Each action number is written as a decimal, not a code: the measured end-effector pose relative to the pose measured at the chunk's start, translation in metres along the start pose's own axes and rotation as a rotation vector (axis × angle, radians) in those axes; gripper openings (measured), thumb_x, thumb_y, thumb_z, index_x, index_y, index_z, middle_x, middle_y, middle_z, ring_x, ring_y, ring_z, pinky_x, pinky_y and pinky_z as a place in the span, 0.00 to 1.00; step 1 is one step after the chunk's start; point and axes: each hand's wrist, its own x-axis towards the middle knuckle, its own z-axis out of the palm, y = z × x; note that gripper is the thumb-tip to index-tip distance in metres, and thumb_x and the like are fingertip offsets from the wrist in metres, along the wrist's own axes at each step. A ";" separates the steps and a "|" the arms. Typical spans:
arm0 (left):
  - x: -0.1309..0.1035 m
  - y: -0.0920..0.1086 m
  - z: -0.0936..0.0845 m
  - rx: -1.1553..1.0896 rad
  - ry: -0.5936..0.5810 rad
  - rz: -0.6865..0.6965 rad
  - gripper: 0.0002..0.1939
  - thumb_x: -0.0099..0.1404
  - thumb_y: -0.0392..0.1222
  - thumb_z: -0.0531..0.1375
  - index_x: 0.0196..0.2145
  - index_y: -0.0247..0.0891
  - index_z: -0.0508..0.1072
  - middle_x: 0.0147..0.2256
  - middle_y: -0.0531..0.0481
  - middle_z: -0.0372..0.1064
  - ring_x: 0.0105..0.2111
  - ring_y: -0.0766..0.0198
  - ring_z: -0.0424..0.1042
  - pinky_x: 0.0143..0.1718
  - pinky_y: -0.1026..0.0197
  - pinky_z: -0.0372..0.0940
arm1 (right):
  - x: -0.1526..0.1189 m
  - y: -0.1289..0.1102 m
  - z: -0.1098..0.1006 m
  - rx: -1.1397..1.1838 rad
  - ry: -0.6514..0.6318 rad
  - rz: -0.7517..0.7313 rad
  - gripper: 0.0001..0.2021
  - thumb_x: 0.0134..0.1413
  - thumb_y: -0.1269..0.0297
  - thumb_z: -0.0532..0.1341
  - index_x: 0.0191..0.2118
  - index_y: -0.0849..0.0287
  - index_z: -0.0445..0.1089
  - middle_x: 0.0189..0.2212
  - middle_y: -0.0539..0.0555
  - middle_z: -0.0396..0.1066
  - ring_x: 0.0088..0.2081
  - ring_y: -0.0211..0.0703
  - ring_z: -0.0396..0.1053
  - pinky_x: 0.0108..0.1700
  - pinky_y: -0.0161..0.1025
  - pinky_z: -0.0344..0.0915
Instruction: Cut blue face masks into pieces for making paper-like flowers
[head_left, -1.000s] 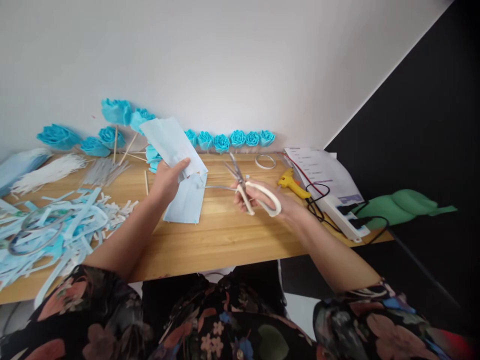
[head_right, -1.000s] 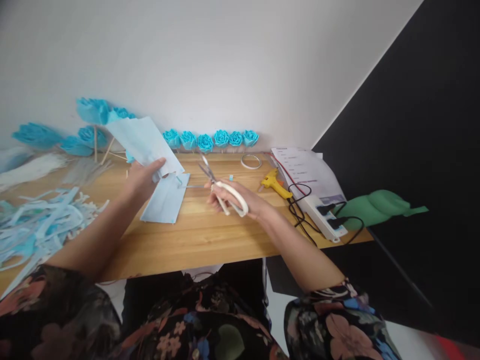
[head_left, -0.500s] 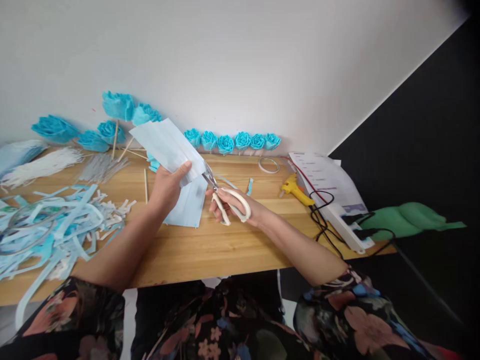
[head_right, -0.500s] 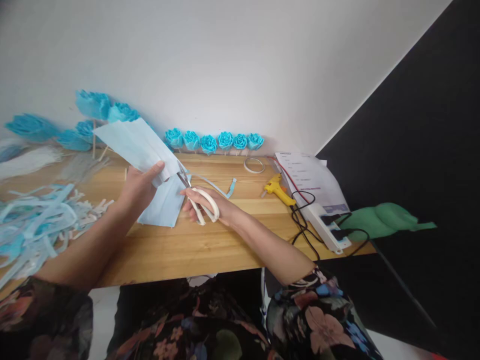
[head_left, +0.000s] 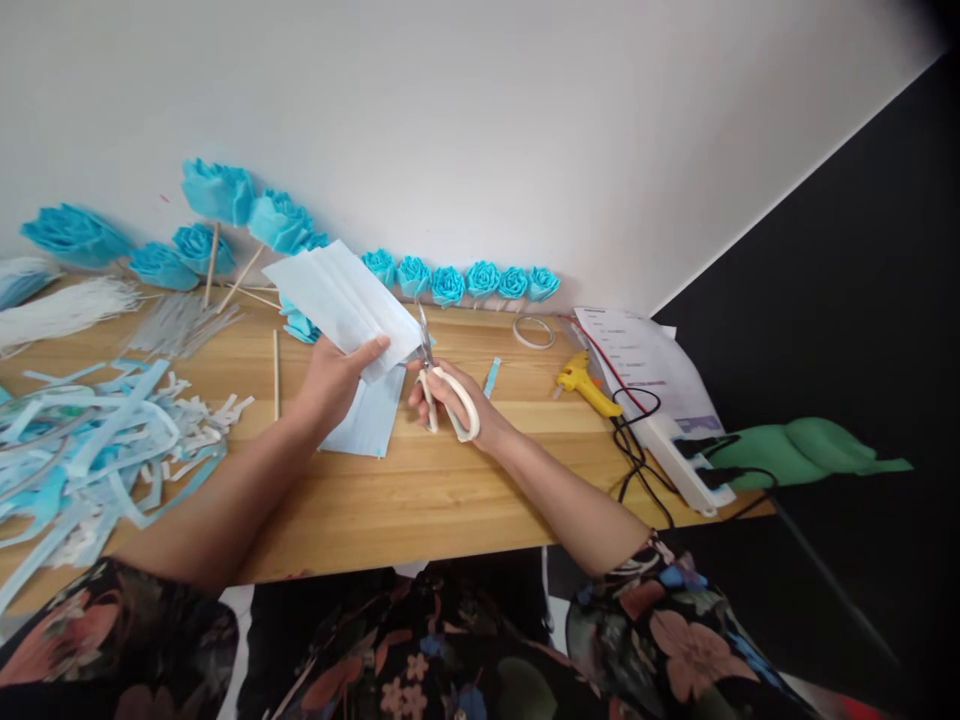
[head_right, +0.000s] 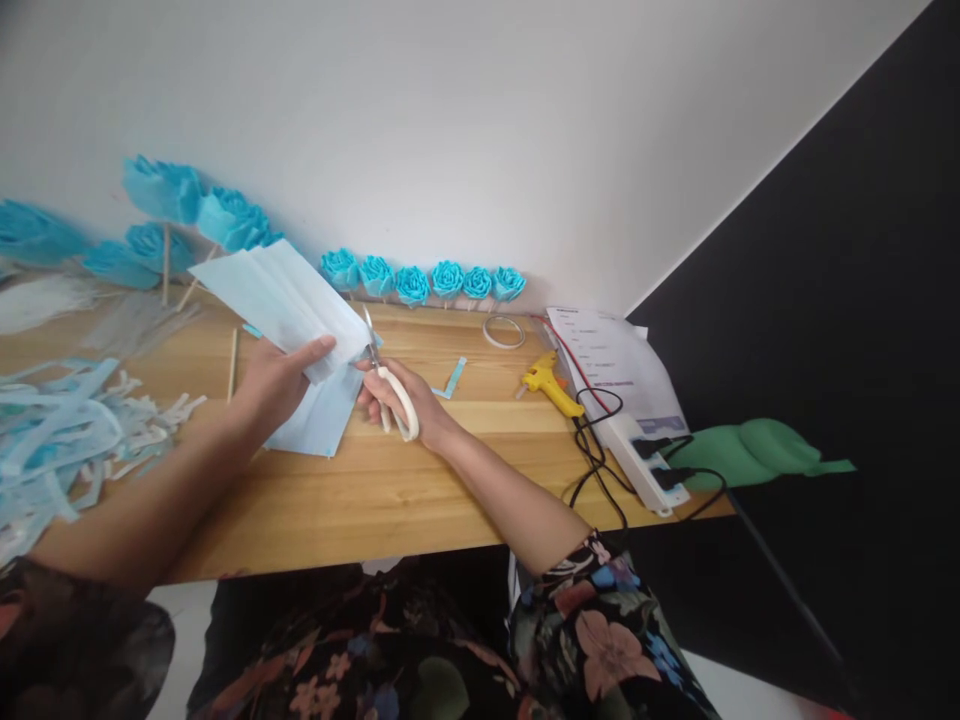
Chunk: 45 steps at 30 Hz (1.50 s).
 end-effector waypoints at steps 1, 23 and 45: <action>0.000 0.000 0.000 -0.001 -0.002 -0.006 0.23 0.50 0.44 0.73 0.43 0.37 0.75 0.43 0.45 0.78 0.45 0.46 0.76 0.50 0.46 0.69 | -0.001 0.000 -0.001 -0.009 -0.006 -0.008 0.29 0.55 0.40 0.63 0.52 0.58 0.66 0.31 0.49 0.70 0.26 0.33 0.67 0.28 0.33 0.68; -0.006 0.012 0.001 0.001 -0.055 0.028 0.21 0.53 0.46 0.71 0.44 0.37 0.76 0.43 0.43 0.78 0.47 0.43 0.75 0.50 0.43 0.70 | -0.008 -0.008 0.000 -0.077 0.010 0.001 0.32 0.51 0.40 0.65 0.53 0.60 0.68 0.27 0.47 0.67 0.23 0.30 0.63 0.23 0.31 0.63; -0.001 0.016 -0.002 -0.039 -0.026 -0.002 0.21 0.49 0.42 0.72 0.41 0.36 0.76 0.39 0.44 0.79 0.41 0.48 0.77 0.47 0.46 0.71 | -0.010 -0.005 0.000 -0.042 0.007 0.038 0.33 0.49 0.44 0.68 0.56 0.61 0.69 0.25 0.46 0.68 0.20 0.28 0.61 0.18 0.28 0.57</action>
